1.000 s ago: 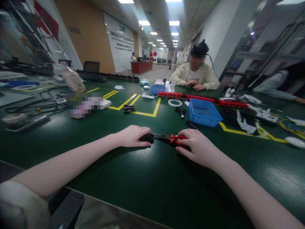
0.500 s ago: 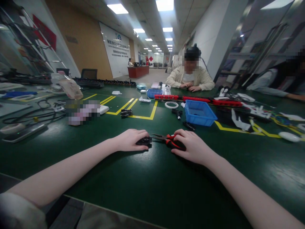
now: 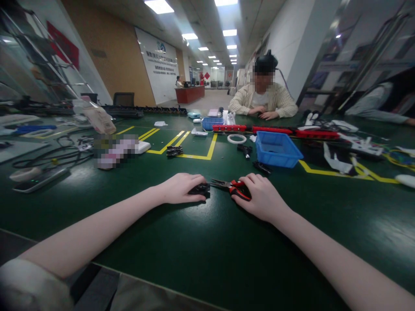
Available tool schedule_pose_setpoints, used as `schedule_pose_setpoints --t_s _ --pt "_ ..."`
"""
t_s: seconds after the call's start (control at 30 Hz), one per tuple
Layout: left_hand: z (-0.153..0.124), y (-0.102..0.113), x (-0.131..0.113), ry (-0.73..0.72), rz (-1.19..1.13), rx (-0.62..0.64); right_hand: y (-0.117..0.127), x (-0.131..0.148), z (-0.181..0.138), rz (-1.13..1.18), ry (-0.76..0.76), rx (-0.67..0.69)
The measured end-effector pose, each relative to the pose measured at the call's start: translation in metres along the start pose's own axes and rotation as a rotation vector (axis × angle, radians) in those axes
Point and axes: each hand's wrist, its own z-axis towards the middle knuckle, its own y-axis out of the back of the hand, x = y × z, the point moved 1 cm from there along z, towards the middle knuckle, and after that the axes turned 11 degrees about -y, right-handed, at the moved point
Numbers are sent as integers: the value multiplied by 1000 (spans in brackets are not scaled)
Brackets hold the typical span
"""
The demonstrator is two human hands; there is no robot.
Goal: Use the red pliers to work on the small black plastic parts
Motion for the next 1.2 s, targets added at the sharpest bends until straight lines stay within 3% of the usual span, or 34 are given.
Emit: schedule_pose_setpoints --t_s 0.37,0.6,0.87,1.2 --pt "0 0 2 8 -44 8 5 1 -1 41 97 -6" --pt "0 0 1 12 -71 11 3 -5 2 -28 118 -131" --pt "0 0 1 16 -52 11 7 0 1 19 84 -39" --pt "-1 2 1 -12 -34 11 9 4 -1 -32 138 -126"
